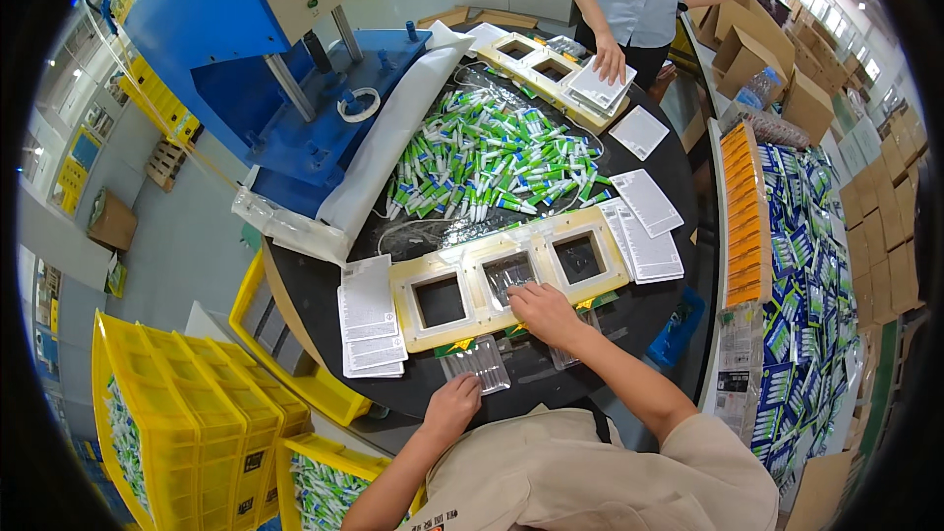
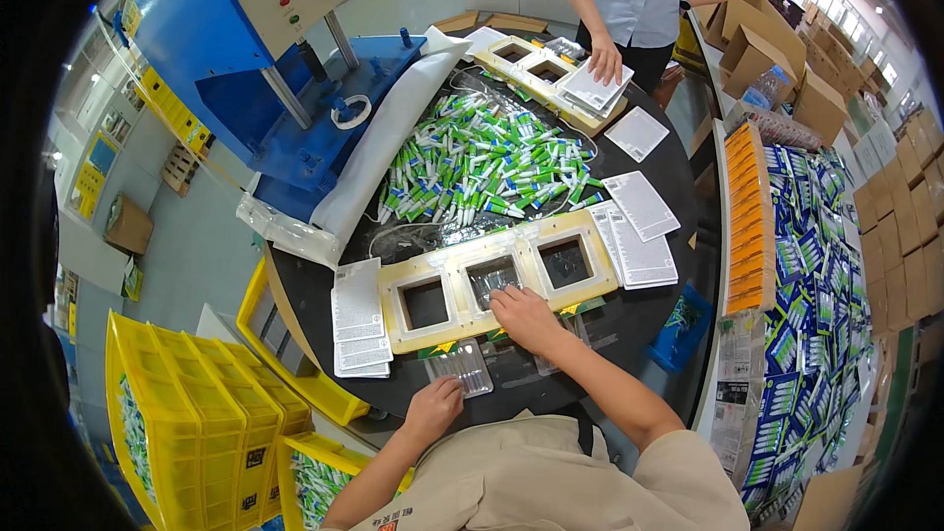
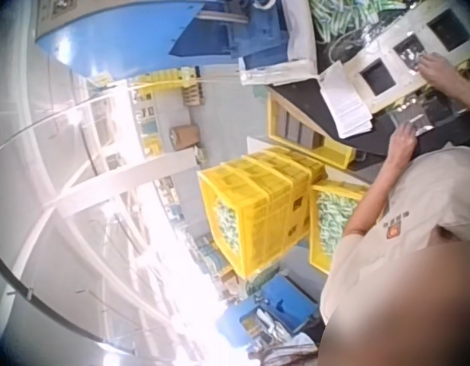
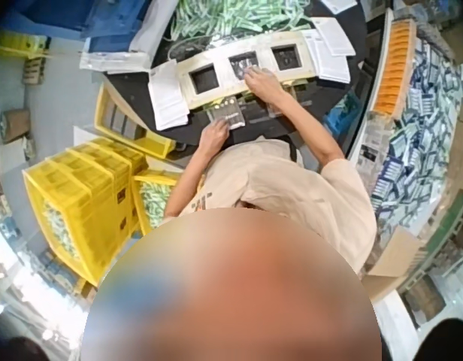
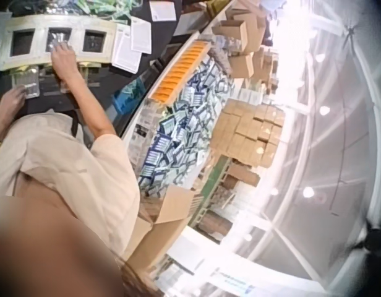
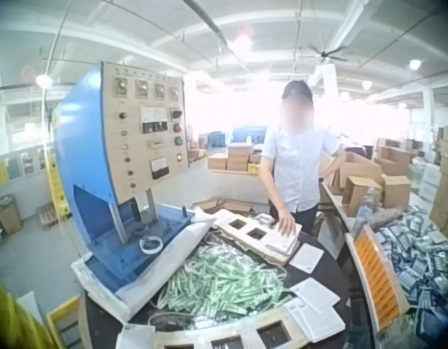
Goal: The person places green cylindrical batteries into a multi-slot wooden jig on a workbench, then covers the filled slots with white paper sheets. The person repeats this cycle multiple times, handling batteries and paper sheets by hand.
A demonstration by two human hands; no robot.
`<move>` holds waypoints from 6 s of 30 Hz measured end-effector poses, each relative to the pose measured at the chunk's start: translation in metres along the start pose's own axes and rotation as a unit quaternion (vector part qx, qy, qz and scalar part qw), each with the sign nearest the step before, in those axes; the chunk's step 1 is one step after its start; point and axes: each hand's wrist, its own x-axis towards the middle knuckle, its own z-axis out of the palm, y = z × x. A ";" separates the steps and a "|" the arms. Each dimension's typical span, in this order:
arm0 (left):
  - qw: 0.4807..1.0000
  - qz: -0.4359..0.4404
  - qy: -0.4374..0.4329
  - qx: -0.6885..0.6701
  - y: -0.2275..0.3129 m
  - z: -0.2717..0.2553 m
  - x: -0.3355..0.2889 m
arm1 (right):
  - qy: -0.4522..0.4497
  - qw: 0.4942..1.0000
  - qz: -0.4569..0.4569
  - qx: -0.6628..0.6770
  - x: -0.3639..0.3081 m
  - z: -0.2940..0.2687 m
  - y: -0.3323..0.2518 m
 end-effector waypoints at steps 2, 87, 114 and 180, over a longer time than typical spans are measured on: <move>1.000 -0.010 0.014 -0.011 -0.002 0.000 -0.002 | 0.100 0.995 -0.028 -0.012 -0.010 -0.006 -0.009; 0.936 -0.272 0.216 -0.062 0.033 -0.004 -0.001 | 0.276 0.947 0.152 0.056 -0.068 -0.091 0.042; 0.978 -0.135 0.122 0.099 -0.220 -0.008 0.275 | 0.092 0.953 0.286 0.029 0.188 0.075 0.068; 0.548 -0.396 0.279 -0.682 -0.136 -0.074 0.092 | 0.073 0.978 -0.106 -0.163 0.232 0.099 0.096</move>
